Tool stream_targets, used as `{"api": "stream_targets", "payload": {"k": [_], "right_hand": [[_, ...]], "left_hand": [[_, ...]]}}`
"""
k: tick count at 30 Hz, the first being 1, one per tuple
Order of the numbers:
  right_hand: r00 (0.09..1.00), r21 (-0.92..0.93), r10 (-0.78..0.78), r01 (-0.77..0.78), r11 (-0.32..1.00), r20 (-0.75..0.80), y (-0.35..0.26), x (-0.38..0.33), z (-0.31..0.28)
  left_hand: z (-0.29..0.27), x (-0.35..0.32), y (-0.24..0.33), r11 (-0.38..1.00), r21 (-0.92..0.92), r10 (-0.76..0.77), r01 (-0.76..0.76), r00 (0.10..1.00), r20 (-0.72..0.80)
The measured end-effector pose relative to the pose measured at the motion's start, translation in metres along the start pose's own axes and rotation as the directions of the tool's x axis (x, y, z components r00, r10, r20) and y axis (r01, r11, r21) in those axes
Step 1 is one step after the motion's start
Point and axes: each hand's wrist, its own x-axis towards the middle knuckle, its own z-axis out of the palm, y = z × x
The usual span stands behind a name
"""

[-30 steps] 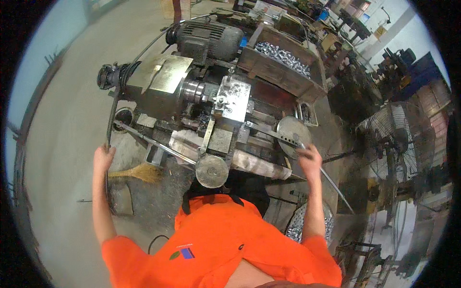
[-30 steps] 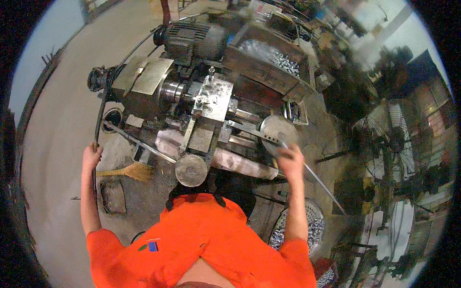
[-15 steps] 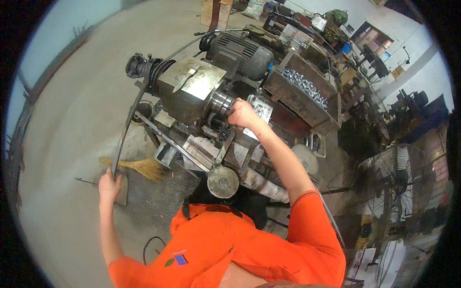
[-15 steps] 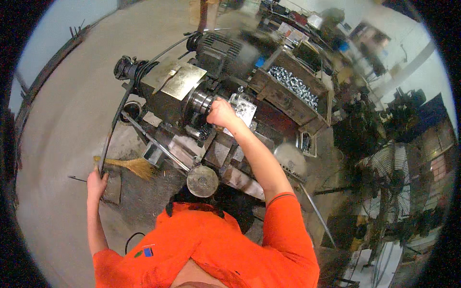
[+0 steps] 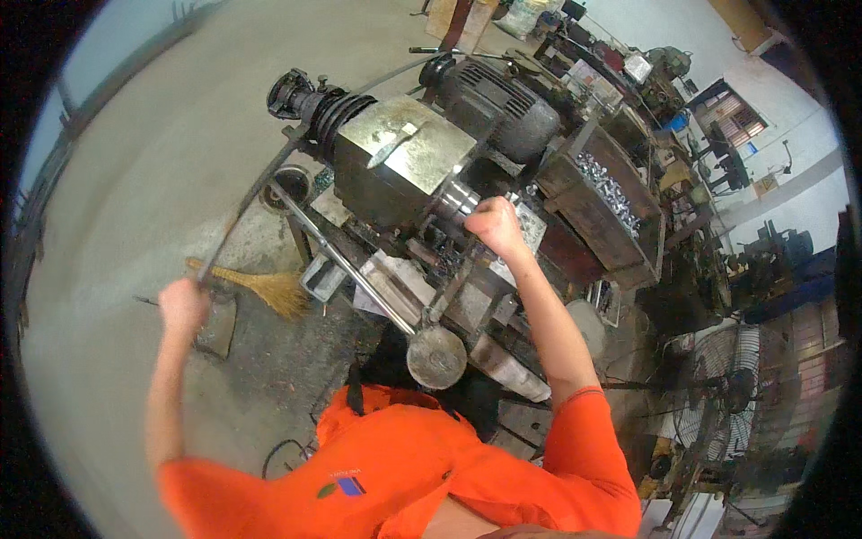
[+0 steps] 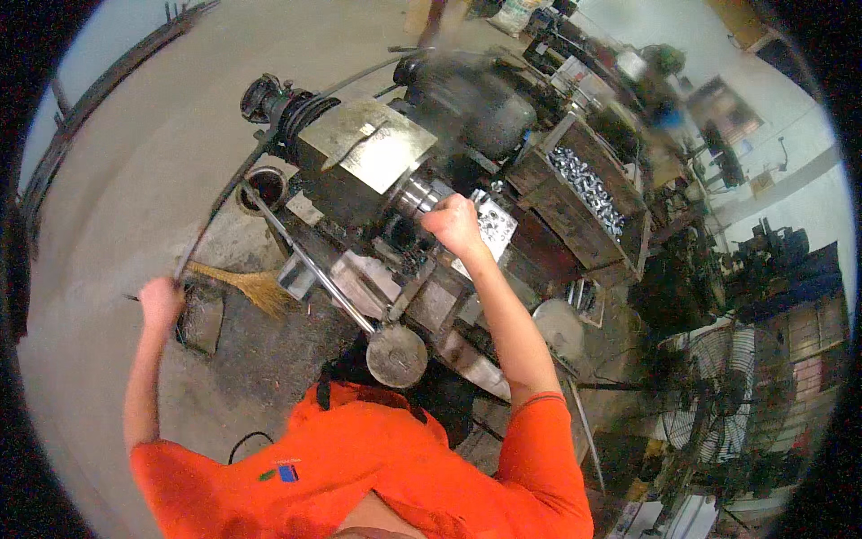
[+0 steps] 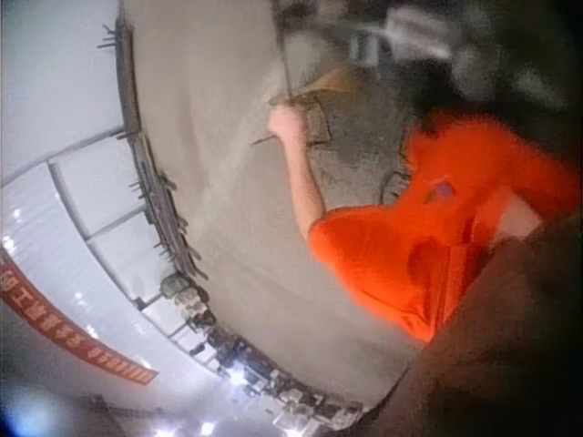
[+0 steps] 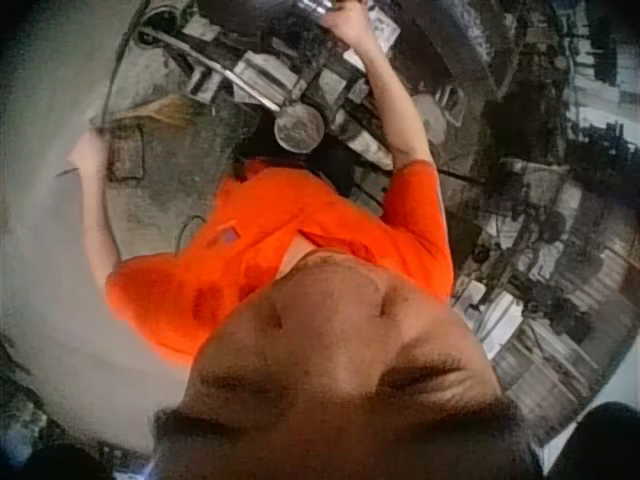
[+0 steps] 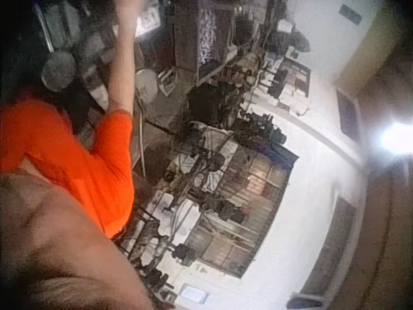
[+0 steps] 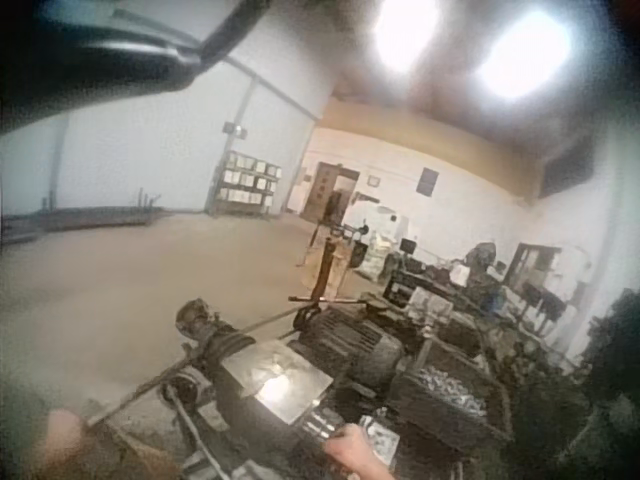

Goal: The person operates a metal forming machine by inserting small metal pieces into the machine, actuating a lever to process them, and then removing the finished pieces. The person repeats this cycle continuously throughout the clip.

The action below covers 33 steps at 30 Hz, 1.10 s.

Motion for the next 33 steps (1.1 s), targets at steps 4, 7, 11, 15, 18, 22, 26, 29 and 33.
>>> {"api": "stream_targets", "payload": {"k": [4, 7, 11, 15, 18, 22, 26, 29, 33], "right_hand": [[1.000, -0.055, 0.012, -0.012, 0.998, 0.004, -0.004, 0.005, 0.002], [0.998, -0.056, 0.062, -0.063, 0.996, -0.024, -0.004, 0.002, -0.003], [0.998, 0.003, -0.022, 0.022, 1.000, -0.058, 0.009, 0.005, 0.000], [0.942, -0.042, -0.219, 0.215, 0.976, -0.256, 0.014, -0.031, -0.023], [0.948, 0.054, -0.132, 0.154, 0.987, -0.291, 0.018, -0.076, -0.054], [0.944, 0.034, 0.116, -0.111, 0.993, -0.310, 0.054, -0.159, -0.088], [0.892, -0.013, 0.231, -0.256, 0.966, -0.389, 0.103, -0.254, -0.113], [0.783, -0.031, 0.464, -0.522, 0.852, -0.415, 0.142, -0.317, -0.129], [0.629, -0.154, 0.600, -0.743, 0.651, -0.495, 0.190, -0.378, -0.154]], "left_hand": [[0.031, 0.103, -0.113, 0.975, 0.222, 0.096, -0.028, 0.949, -0.301], [0.021, 0.117, -0.111, 0.969, 0.208, 0.188, -0.131, 0.939, -0.287], [0.015, 0.119, -0.094, 0.998, 0.066, 0.029, -0.011, 0.961, -0.276], [0.017, 0.121, -0.029, 0.931, -0.300, -0.005, -0.206, 0.816, -0.578], [0.079, 0.101, 0.029, 0.622, -0.686, -0.258, -0.378, 0.728, -0.635], [0.190, 0.087, 0.129, 0.689, -0.725, 0.200, -0.014, 0.965, 0.171], [0.198, 0.069, 0.169, 0.873, -0.057, 0.488, -0.485, 0.865, 0.116], [0.148, 0.113, 0.182, 0.750, 0.209, 0.548, -0.628, 0.766, 0.335], [0.114, 0.093, 0.179, 0.788, 0.185, 0.555, -0.587, 0.808, 0.197]]}}
